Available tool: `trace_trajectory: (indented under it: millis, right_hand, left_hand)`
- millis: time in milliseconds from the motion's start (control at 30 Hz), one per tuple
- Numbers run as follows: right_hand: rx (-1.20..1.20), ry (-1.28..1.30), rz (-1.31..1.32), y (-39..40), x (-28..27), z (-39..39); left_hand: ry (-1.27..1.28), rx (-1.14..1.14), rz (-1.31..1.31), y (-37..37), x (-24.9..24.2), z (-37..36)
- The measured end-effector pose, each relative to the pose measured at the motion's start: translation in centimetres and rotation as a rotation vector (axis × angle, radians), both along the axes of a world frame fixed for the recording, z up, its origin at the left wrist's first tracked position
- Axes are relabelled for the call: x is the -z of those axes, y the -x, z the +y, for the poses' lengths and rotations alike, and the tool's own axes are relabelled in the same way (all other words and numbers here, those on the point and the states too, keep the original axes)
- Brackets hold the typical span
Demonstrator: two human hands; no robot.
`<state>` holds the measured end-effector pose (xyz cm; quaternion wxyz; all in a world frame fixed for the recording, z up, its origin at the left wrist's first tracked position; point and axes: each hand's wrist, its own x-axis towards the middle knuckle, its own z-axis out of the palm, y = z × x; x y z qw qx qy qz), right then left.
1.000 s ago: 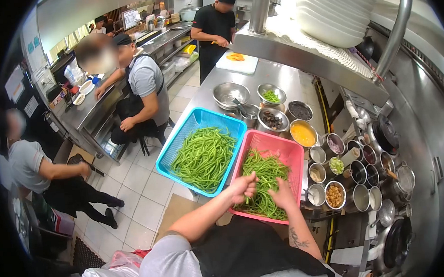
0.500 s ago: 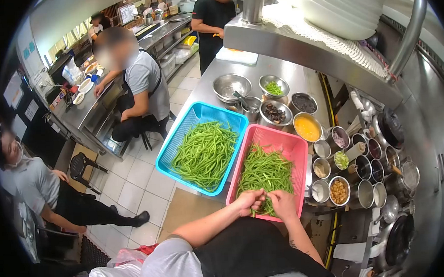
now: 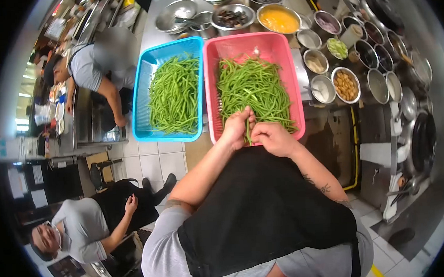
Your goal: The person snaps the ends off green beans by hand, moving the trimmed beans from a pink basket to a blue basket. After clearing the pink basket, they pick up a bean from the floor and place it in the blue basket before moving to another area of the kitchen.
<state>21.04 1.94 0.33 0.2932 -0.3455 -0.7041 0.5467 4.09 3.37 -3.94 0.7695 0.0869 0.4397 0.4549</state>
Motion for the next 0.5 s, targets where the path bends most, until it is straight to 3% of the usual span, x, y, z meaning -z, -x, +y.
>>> trace_trajectory:
  millis: [133,367,433,500]
  right_hand:
    - [-0.122,0.175,0.03,-0.5,0.9,0.3]
    - [-0.291,0.155,0.027,-0.4,0.7,1.2]
    - [-0.346,0.214,0.068,-0.1,0.4,0.8]
    - [-0.109,0.084,0.039,-0.2,1.0,1.0]
  left_hand:
    - [-0.124,0.056,0.107,-0.1,-0.5,-0.3]
    - [-0.15,0.033,0.421,-1.4,-1.5,0.1]
    - [-0.106,0.041,0.399,-0.8,-1.0,0.9]
    - [-0.154,0.174,0.348,0.8,-1.0,1.5]
